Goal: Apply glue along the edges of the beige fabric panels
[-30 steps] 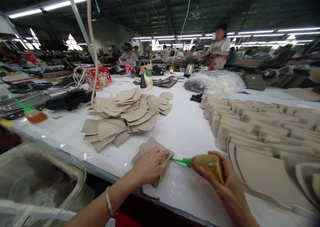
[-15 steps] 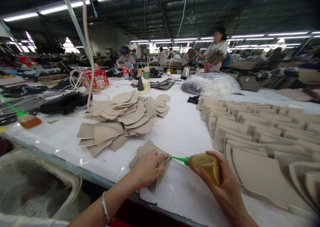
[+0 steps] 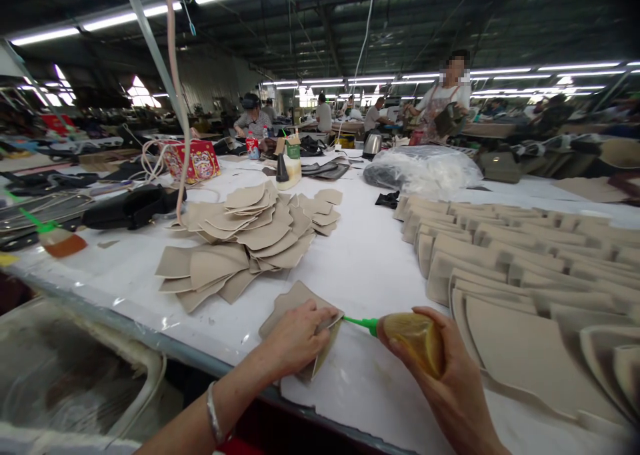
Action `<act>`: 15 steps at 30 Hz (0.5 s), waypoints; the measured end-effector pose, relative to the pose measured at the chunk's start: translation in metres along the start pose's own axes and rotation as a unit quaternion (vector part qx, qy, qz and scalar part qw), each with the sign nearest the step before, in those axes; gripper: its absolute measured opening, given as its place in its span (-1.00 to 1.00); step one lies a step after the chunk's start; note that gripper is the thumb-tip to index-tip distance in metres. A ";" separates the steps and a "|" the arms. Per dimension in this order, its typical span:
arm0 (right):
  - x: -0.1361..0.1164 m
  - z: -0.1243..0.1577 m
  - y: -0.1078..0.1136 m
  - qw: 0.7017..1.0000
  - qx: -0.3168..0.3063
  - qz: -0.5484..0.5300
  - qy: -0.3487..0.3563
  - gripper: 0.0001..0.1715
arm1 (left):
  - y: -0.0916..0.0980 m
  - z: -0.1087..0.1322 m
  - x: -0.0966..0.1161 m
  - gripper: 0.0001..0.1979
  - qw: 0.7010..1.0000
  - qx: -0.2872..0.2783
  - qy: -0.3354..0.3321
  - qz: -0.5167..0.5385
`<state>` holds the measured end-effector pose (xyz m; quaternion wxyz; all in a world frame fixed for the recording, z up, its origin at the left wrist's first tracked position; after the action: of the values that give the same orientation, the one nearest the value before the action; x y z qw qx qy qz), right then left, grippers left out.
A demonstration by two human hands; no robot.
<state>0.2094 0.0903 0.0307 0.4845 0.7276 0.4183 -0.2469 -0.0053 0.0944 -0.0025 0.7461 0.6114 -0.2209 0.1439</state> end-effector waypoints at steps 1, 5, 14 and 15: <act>0.001 0.001 0.000 1.000 -0.002 -0.002 -0.012 -0.46 | 0.000 0.000 0.000 -0.52 1.000 0.002 -0.002 0.002; 0.000 0.001 0.001 1.000 0.002 -0.006 -0.012 -0.46 | 0.000 0.000 0.000 -0.53 1.000 0.005 -0.006 0.005; -0.003 0.004 0.002 1.000 0.012 0.006 -0.009 -0.47 | 0.001 0.000 0.002 -0.53 1.000 0.006 -0.004 0.012; -0.002 0.004 0.002 1.000 0.013 0.001 -0.019 -0.47 | 0.001 0.000 0.002 -0.53 1.000 0.006 -0.004 0.015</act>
<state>0.2106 0.0858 0.0320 0.4831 0.7294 0.4051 -0.2656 -0.0046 0.0943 -0.0006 0.7392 0.6133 -0.2320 0.1537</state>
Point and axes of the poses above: each hand's wrist, its own z-axis away from the middle knuckle, its own y-axis out of the back of the hand, x = y × z, the point moved 9 cm from there along -z, towards the middle knuckle, and after that the axes turned 6 degrees about y, right-handed, at the moved point
